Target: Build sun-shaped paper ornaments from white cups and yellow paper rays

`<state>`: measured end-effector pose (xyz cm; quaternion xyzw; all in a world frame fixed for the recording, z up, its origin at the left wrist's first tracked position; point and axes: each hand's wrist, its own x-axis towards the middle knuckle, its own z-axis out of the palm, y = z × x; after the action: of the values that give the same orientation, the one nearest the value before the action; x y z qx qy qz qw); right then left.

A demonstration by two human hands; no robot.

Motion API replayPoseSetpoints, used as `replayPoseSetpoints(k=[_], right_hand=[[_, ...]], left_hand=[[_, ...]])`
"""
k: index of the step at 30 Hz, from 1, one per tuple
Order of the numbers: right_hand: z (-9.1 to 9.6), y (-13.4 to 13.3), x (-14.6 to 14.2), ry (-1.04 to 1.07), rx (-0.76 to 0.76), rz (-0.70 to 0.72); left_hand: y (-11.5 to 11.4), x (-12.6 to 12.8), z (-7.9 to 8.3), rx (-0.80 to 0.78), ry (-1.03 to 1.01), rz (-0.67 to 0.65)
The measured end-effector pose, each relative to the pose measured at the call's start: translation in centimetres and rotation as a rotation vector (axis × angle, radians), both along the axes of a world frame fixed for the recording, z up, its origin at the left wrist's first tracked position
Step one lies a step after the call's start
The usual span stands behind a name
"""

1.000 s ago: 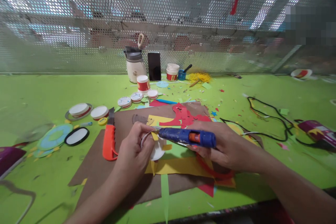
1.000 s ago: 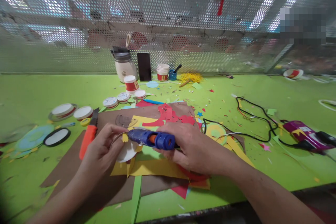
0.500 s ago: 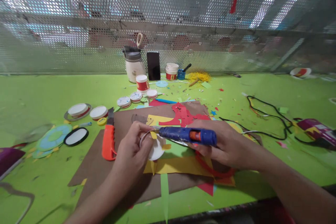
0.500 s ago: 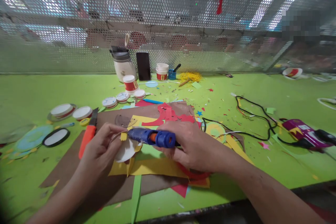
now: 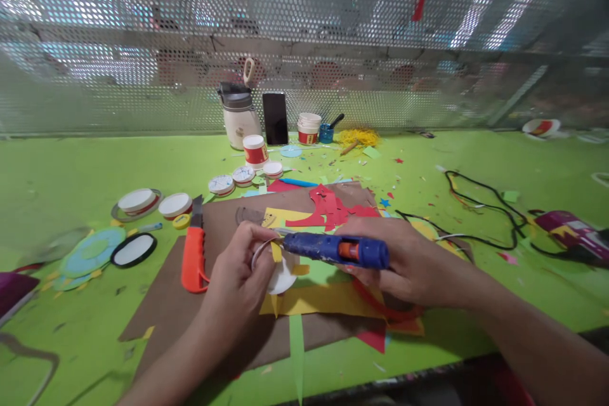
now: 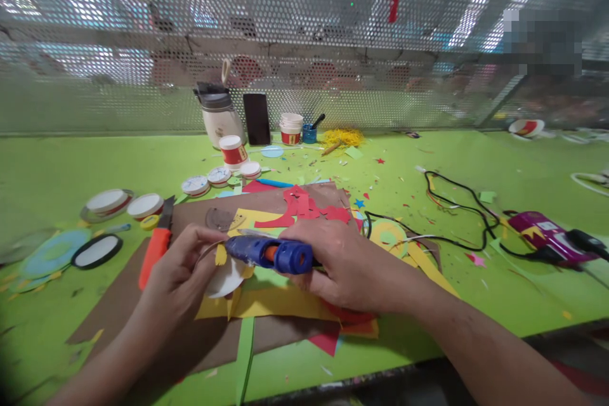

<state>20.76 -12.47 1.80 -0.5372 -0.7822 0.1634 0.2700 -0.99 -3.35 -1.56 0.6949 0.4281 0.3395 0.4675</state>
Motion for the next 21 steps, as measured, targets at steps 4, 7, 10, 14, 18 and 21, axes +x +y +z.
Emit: replayPoseSetpoints(k=[4,7,10,14,18,21], right_hand=[[-0.01,-0.15,0.07,-0.011,0.003,-0.016],[0.01,-0.17,0.1,-0.021,0.0,-0.013],[0.1,-0.24,0.18,-0.024,0.015,-0.013],[0.36,-0.45,0.29,-0.001,0.06,-0.006],[0.59,-0.54,0.14,0.0,0.111,0.005],[0.64,-0.54,-0.02,-0.021,0.13,0.019]], left_hand=[[-0.06,0.05,0.32,-0.035,-0.018,0.012],[-0.25,0.2,0.55,-0.07,-0.042,0.022],[-0.48,0.36,0.68,-0.103,-0.071,0.025],[-0.47,0.3,0.47,-0.085,-0.069,0.029],[-0.14,-0.02,-0.03,-0.007,-0.011,0.018],[0.08,-0.19,-0.29,0.023,0.002,0.018]])
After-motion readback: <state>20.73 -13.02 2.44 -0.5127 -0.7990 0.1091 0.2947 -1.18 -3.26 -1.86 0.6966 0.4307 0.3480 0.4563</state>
